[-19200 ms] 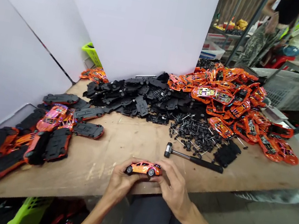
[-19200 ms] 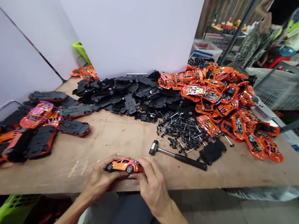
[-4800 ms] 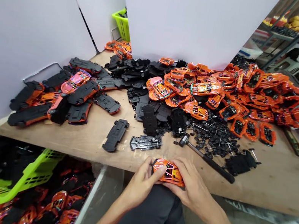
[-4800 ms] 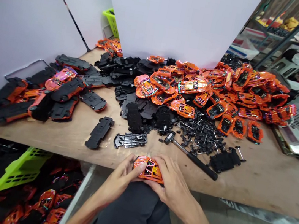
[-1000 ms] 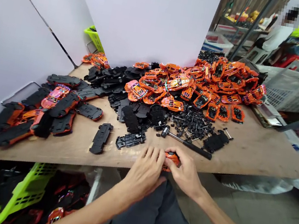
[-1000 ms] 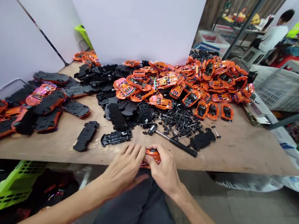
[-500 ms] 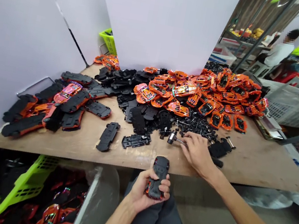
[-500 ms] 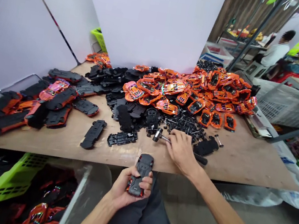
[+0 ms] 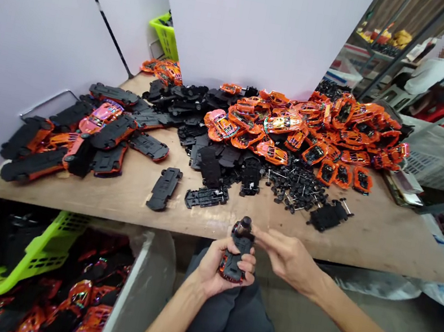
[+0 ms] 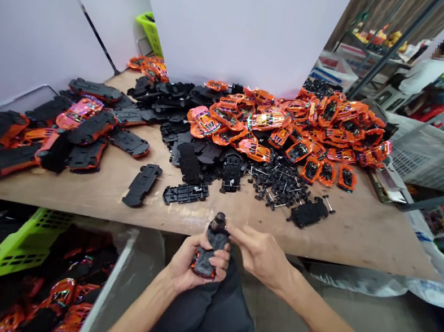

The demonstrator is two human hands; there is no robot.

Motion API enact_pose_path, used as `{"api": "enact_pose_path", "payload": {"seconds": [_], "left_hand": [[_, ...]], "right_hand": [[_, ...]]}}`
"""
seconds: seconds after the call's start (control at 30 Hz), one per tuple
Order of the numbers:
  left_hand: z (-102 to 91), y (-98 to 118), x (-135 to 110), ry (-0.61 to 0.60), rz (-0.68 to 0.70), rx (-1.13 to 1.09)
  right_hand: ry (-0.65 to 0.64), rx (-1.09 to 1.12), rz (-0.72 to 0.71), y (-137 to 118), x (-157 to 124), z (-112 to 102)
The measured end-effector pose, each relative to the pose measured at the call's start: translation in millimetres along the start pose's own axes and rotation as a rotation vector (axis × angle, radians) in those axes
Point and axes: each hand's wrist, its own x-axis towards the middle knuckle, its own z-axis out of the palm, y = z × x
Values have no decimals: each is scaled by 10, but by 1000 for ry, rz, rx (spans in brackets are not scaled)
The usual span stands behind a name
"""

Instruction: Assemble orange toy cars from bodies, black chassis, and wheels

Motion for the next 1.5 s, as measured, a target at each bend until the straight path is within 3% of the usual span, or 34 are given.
{"api": "enact_pose_path", "payload": {"seconds": [0.03, 0.17, 0.27, 0.4, 0.43, 0.53, 0.67, 0.77, 0.83, 0.97, 1.03, 1.13, 1.23, 1.3, 1.4, 1.5], "left_hand": [[-3, 2, 0, -7, 0, -2], [-10, 10, -2, -11, -6, -8], [-12, 15, -3, -12, -14, -14], [3, 20, -11, 0, -19, -31], [11, 21, -15, 7, -21, -35], [31, 19, -28, 31, -25, -45], [44, 19, -32, 36, -16, -52], [45, 19, -12, 28, 7, -23], [34, -2, -2, 43, 60, 43], [-21, -148, -66, 262, 316, 407], [-30, -246, -128, 341, 410, 606], [37, -297, -174, 297, 623, 715], [166, -125, -161, 249, 891, 811], [244, 85, -160, 232, 962, 1050], [303, 384, -166, 215, 999, 1550], [269, 512, -108, 177, 1038, 1948]], "right_hand": [[-41, -5, 1, 3, -9, 5], [57, 12, 42, 24, -90, -19], [-49, -31, -12, 26, -96, -48], [175, -20, 4, 46, 83, 4], [182, -2, -14, 62, 133, 30], [53, -32, -54, 127, 189, 84], [115, -37, -8, 223, 15, 39], [-18, -74, -2, 325, -87, -57], [-25, -98, 47, 405, -59, -111], [104, -208, 104, 445, 74, -104], [259, -206, 163, 328, 60, -32], [376, 164, 261, 13, -88, 175], [315, 527, 317, -237, -209, 432], [392, 529, 319, -243, -198, 539], [423, 421, 260, -29, -124, 535], [404, 401, 318, 229, -115, 470]]}}
